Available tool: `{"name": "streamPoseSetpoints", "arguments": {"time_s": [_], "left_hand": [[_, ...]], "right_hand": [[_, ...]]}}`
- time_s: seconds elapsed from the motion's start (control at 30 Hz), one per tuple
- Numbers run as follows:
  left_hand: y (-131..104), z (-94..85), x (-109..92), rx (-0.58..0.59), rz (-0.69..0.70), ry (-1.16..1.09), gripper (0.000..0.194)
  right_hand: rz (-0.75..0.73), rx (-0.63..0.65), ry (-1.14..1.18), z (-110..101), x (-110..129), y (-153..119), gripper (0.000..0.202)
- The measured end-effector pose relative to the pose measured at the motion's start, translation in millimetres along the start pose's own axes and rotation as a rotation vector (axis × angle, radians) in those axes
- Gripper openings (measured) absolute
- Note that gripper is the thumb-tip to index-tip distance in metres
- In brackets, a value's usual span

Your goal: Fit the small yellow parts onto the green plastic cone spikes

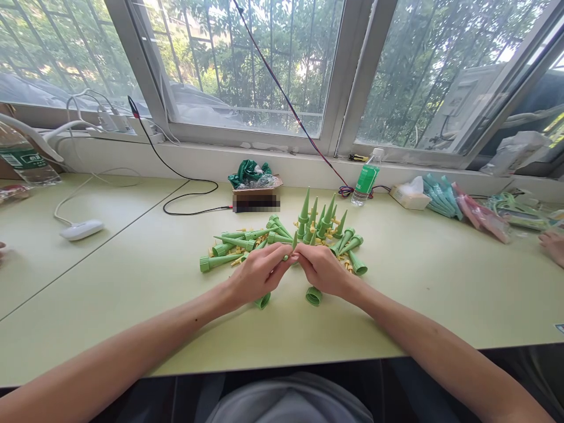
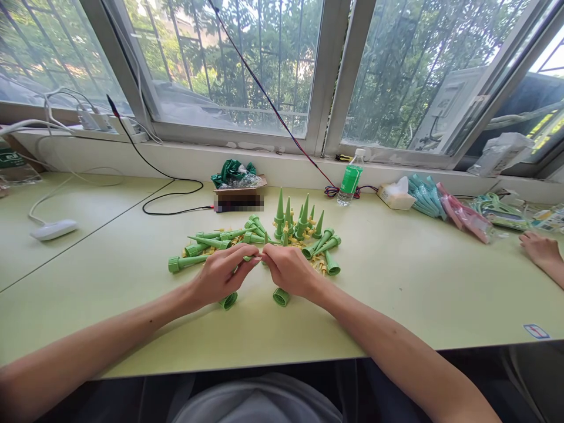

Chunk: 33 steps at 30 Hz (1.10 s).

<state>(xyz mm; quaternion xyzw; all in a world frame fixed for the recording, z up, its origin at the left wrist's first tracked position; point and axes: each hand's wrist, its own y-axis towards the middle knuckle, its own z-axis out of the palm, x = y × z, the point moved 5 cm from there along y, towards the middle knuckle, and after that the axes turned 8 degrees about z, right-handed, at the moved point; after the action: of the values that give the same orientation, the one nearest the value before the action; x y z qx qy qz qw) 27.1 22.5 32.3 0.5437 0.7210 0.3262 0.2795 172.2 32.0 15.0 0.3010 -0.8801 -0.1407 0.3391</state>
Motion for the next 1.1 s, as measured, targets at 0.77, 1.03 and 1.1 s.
{"name": "streamPoseSetpoints", "arguments": {"time_s": [0.77, 1.03, 1.1], "left_hand": [[1.3, 1.3, 4.9, 0.026, -0.171, -0.023, 0.016], [-0.5, 1.9, 5.0, 0.017, -0.102, -0.02, 0.022], [0.3, 1.1, 3.9, 0.007, -0.073, -0.02, 0.026]], "right_hand": [[0.068, -0.116, 0.013, 0.7, -4.8, 2.2, 0.031], [0.05, -0.122, 0.003, 0.8, -4.3, 2.1, 0.031], [0.052, -0.122, 0.003, 1.2, -3.7, 2.3, 0.031]]}}
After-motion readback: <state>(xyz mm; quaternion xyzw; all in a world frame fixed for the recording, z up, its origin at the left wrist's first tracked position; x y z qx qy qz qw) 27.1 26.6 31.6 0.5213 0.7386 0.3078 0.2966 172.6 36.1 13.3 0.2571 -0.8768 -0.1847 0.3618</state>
